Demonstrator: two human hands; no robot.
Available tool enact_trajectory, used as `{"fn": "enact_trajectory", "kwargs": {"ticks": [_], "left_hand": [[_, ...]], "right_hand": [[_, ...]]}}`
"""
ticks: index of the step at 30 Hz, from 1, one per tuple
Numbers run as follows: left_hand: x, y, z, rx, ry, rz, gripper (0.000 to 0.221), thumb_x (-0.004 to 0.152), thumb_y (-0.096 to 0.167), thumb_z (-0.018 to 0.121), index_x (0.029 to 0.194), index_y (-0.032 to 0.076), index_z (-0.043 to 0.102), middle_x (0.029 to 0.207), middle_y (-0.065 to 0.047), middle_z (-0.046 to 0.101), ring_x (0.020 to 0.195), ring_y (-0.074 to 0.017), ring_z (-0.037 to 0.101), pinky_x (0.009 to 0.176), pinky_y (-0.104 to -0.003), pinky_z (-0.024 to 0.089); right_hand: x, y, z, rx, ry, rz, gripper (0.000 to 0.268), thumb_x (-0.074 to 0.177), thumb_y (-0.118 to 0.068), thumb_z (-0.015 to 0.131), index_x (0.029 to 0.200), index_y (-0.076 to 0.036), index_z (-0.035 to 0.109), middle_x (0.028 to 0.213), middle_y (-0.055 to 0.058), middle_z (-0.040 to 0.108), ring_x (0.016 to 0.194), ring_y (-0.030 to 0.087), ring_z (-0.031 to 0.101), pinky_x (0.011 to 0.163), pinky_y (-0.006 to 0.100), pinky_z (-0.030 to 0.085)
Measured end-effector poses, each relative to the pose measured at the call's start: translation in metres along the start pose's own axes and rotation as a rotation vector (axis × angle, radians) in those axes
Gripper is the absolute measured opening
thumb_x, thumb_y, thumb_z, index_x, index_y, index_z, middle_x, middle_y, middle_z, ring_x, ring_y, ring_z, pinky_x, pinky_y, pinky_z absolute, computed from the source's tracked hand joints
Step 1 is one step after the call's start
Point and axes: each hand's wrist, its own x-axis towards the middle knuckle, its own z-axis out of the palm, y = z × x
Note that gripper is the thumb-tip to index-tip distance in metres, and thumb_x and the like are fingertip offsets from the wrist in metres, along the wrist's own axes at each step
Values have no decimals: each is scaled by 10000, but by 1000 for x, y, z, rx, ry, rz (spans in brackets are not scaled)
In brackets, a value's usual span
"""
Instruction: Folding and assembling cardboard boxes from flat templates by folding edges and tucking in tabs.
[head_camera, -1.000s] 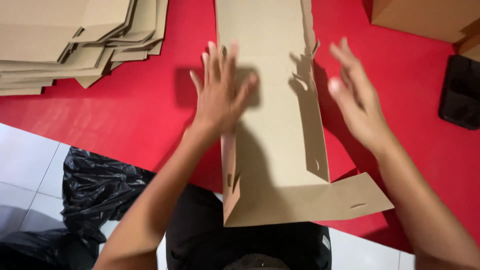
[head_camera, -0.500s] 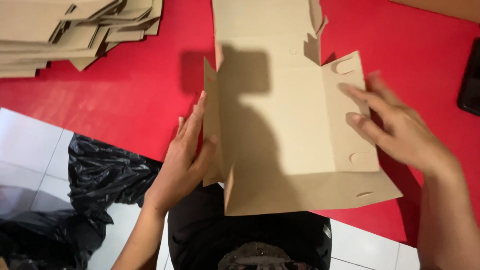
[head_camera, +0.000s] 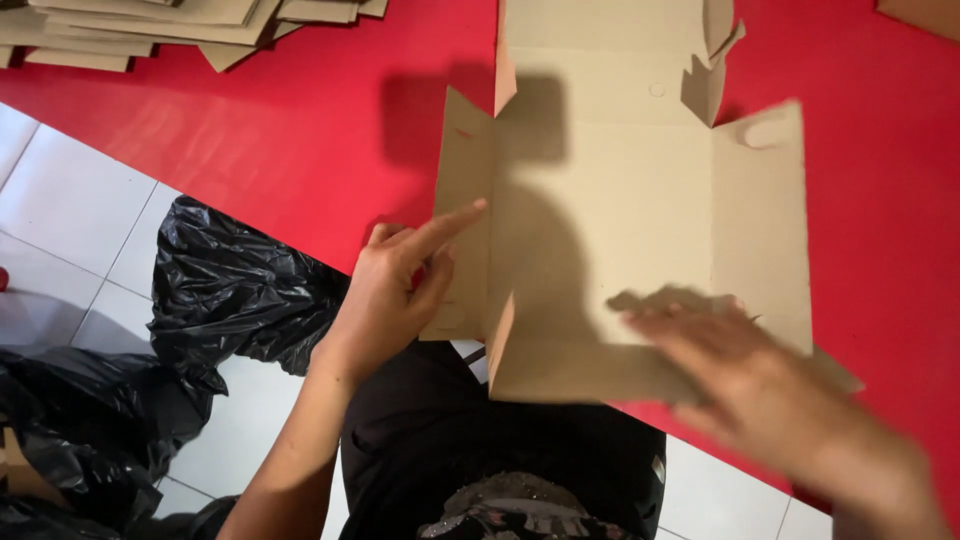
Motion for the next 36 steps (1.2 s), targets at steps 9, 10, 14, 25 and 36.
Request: {"fn": "enact_trajectory", "kwargs": {"ticks": [9,10,14,25,36], "left_hand": [[-5,4,-7,103,-223,278,604,918,-19,425,1396,292,622,1525,-347,309,1504,-574,176,1172,-616,233],[-4,4,-6,95,-228,261,597,875,-12,428,1373,265,609,1504,-322,321,1499,-562,189,1161,-607,229],[-3,1,-5,29,-197,281,445,789,16,495,1208,152,559,1543,-347,289,1522,-490,171,1168,-562,183],[-3,1,-1,3,-217,229,249,807,68,546,1045,142,537,1365,-191,479,1521,-451,240,1243,-547,96],[-2,-5,4,43,-189,263,227,820,80,569,1036,151,581,1107,-132,506,1417,-435,346,1265,-571,116]], "right_hand": [[12,17,-20,215,-356,742,702,803,-565,690,1480,-473,529,494,97,642,568,180,789,709,297,587],[11,20,-19,116,-377,715,758,769,-628,685,1492,-514,489,551,51,636,576,174,731,698,314,597],[-7,49,-24,181,-290,808,723,683,-500,812,1375,-535,605,1357,-377,684,906,63,820,833,304,590],[-51,115,6,190,-64,765,351,816,-232,761,1142,-354,798,1095,-172,815,969,19,768,746,240,541],[-26,116,-29,503,46,918,576,759,-120,817,1320,-146,689,1225,44,786,1111,181,732,997,311,529]]}}
